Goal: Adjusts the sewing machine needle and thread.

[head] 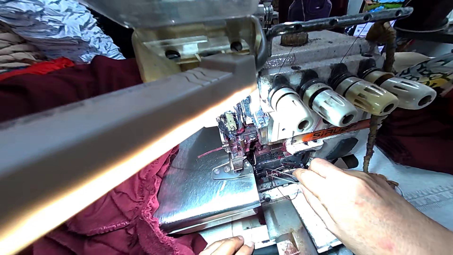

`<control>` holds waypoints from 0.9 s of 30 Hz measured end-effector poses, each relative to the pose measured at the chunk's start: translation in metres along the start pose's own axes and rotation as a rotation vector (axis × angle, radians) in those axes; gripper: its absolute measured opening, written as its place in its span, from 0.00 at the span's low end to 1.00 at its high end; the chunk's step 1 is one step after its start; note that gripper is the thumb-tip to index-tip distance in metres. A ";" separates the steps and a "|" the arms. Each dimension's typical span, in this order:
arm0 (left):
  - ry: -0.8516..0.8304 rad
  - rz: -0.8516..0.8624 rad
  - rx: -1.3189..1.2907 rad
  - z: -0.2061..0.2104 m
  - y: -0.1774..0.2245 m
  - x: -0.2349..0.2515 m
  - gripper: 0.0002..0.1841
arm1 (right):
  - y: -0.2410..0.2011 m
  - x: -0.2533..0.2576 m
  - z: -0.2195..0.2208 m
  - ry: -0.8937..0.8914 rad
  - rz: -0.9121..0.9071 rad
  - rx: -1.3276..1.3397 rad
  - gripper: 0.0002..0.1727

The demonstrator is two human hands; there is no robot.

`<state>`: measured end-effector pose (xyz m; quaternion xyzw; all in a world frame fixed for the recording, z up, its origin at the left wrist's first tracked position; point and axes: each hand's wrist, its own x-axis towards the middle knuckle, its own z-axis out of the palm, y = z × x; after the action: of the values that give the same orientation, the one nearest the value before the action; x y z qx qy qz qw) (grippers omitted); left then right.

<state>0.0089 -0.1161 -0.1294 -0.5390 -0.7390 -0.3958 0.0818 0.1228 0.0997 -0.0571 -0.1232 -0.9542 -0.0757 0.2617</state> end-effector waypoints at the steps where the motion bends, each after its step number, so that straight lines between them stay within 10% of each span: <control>1: -0.001 0.000 0.003 0.000 0.000 0.000 0.10 | 0.001 0.001 -0.001 0.006 0.000 0.001 0.12; 27: -0.001 -0.001 0.001 0.000 0.000 0.000 0.10 | -0.003 0.003 0.002 0.017 -0.059 -0.045 0.12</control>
<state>0.0088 -0.1161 -0.1290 -0.5388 -0.7394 -0.3955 0.0817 0.1185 0.0982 -0.0569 -0.1004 -0.9533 -0.1061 0.2645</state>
